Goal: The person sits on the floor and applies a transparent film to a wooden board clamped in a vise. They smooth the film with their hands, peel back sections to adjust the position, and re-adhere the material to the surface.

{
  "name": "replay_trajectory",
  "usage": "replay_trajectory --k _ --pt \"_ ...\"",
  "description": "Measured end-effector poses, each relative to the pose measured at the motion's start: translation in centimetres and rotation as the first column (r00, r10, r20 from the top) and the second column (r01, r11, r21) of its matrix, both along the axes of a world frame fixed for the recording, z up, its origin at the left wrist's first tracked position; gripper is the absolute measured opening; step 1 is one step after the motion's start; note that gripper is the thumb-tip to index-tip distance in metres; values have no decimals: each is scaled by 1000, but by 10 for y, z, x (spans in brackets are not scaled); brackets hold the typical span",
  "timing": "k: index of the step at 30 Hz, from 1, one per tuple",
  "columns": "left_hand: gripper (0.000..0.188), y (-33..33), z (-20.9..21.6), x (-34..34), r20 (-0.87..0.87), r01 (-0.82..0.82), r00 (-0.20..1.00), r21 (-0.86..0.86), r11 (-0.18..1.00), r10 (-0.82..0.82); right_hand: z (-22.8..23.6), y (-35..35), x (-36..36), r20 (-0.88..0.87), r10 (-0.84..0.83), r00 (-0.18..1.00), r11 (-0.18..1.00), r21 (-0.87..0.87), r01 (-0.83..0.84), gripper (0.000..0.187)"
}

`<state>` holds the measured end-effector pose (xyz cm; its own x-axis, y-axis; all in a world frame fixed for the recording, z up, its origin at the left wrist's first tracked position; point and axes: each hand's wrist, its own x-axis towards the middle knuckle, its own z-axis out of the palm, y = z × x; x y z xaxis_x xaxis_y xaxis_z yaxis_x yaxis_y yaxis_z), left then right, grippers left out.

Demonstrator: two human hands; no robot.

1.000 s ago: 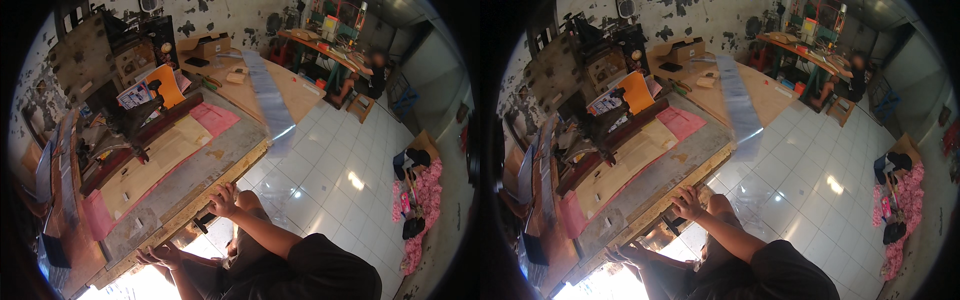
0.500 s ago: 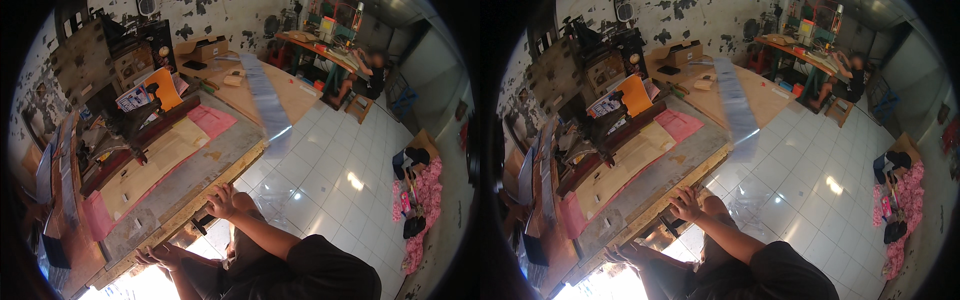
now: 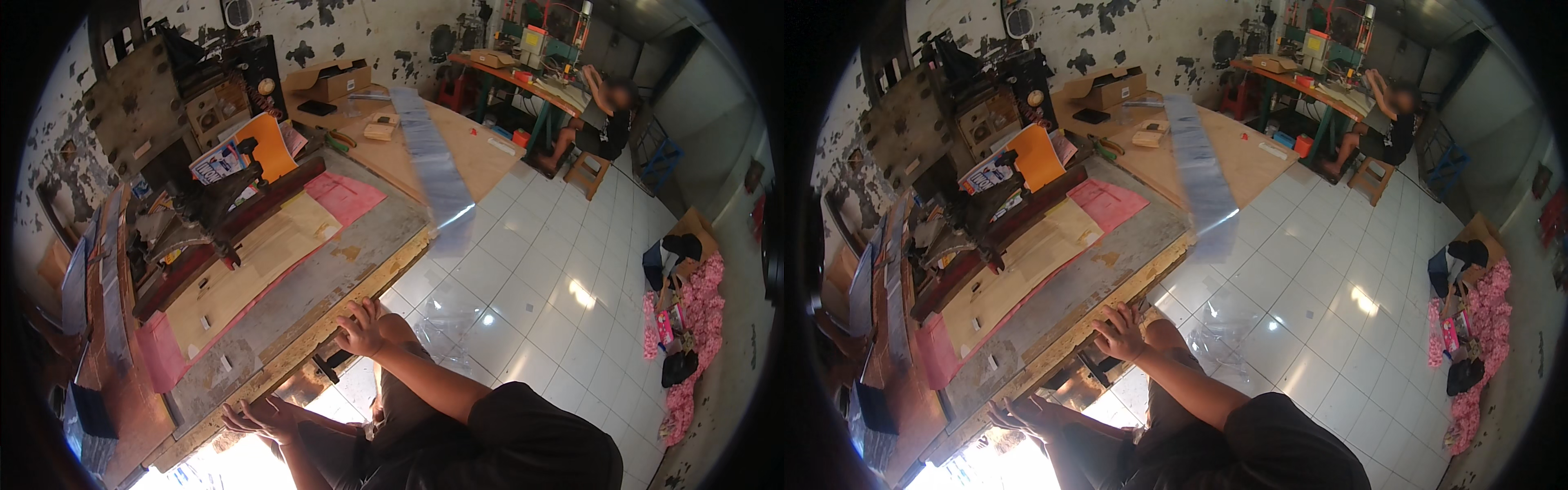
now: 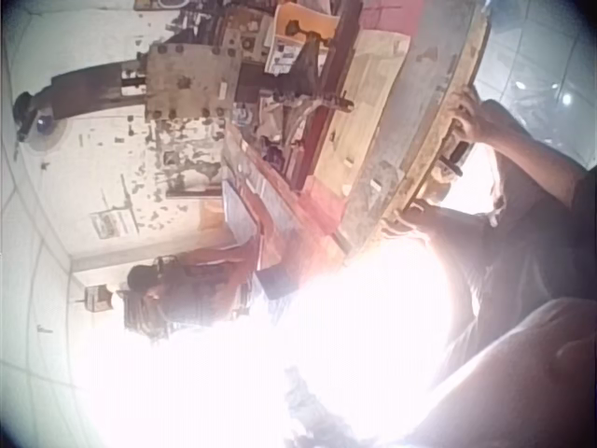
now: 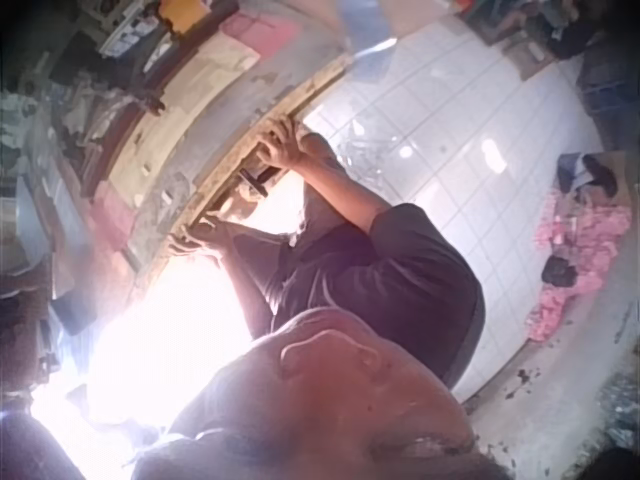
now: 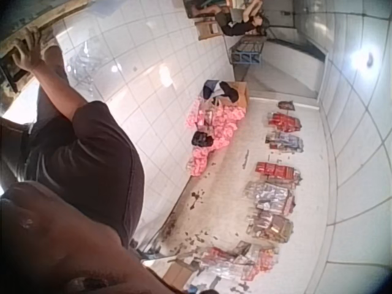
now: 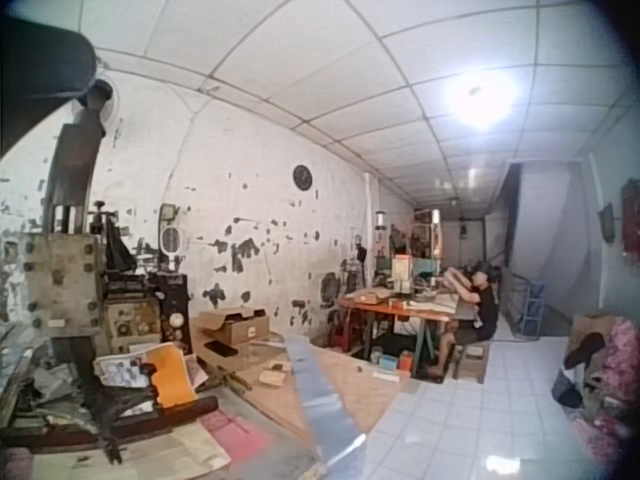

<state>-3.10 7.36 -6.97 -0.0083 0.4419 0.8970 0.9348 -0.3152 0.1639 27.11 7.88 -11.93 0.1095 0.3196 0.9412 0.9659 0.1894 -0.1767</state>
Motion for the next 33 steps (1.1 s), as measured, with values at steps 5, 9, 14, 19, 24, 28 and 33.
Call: replay_trajectory --k 5,9,14,19,24,28,33 --pt "61 0 2 0 -6 8 1000 14 1000 -8 -1 1 0 -4 11 1000 1000 3 -11 69" --pt "62 2 3 0 -28 -2 1000 36 999 3 1 -1 -1 -8 16 1000 1000 0 -16 66" --pt "61 0 4 3 -31 -21 999 31 999 22 1 -1 0 -2 -2 1000 1000 -7 2 65" --pt "59 -2 1 1 -5 -9 1000 6 1000 9 2 -2 -2 -18 7 1000 1000 -9 -7 64" --pt "59 -2 -5 2 37 12 999 0 1000 -12 3 -4 -1 -21 -12 1000 1000 -14 11 65" --pt "58 -3 2 3 22 -8 1000 2 1000 8 3 -5 0 26 -25 999 999 -29 26 57" --pt "60 4 -11 2 30 -26 999 17 1000 26 15 -10 -4 -57 25 998 1000 14 -25 60"
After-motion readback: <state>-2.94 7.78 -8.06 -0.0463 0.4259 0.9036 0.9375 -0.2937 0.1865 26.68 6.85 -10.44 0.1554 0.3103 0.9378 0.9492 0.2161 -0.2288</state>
